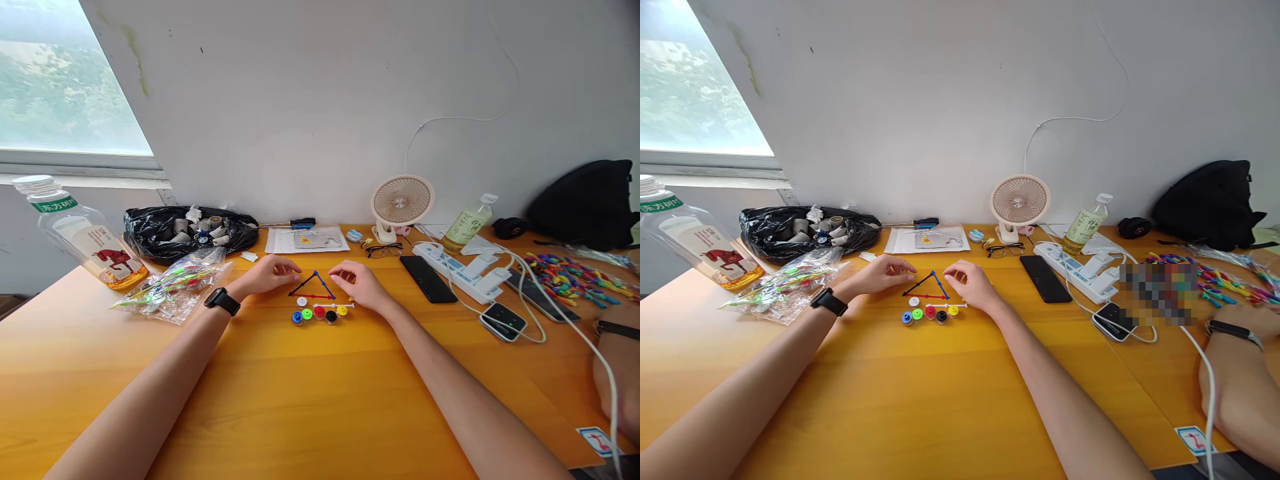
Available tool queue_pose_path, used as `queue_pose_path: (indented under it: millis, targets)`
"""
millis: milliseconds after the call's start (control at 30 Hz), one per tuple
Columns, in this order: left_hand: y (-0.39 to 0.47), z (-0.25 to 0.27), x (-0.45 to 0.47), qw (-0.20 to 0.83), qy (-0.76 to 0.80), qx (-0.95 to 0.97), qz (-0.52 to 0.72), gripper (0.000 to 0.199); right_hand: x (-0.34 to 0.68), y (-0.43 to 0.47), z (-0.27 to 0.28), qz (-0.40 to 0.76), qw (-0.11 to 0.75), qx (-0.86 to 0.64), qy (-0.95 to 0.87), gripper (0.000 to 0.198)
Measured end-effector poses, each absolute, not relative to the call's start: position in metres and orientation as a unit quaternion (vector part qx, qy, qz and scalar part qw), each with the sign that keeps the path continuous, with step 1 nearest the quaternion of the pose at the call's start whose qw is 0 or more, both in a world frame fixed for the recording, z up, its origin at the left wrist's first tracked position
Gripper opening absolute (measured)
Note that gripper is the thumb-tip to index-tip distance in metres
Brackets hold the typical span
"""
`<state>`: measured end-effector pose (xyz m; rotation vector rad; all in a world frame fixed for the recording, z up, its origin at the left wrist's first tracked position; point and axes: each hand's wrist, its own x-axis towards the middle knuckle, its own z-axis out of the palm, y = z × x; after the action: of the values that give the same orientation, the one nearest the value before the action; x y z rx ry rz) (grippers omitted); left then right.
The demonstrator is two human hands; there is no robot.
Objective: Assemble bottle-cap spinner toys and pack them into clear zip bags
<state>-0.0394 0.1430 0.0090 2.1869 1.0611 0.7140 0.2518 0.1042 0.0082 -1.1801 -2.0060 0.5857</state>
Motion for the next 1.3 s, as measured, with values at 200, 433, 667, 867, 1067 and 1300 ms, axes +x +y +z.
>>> queue_pose_path:
  millis: [200, 433, 667, 867, 1067, 1300]
  targets:
    - [0.131, 0.043, -0.033, 0.303, 0.361, 0.86, 0.194, 0.026, 0.261, 0.105, 0.012, 0.262, 0.353, -0.465, -0.769, 0.026]
    - [0.115, 0.057, -0.021, 0.335, 0.299, 0.89, 0.08, 0.022, 0.262, 0.106, 0.009, 0.274, 0.338, -0.475, -0.765, 0.029]
    - [0.116, 0.051, -0.017, 0.323, 0.317, 0.89, 0.047, 0.025, 0.266, 0.108, 0.008, 0.271, 0.354, -0.47, -0.762, 0.028]
    - [0.108, 0.054, -0.01, 0.346, 0.327, 0.879, 0.027, 0.02, 0.265, 0.109, 0.006, 0.277, 0.347, -0.475, -0.76, 0.027]
    - [0.099, 0.051, 0.002, 0.344, 0.332, 0.878, 0.004, 0.021, 0.251, 0.099, 0.004, 0.187, 0.306, -0.443, -0.822, 0.022]
    - [0.089, 0.083, -0.003, 0.293, 0.366, 0.883, -0.012, 0.037, 0.244, 0.093, 0.003, 0.16, 0.261, -0.443, -0.843, 0.013]
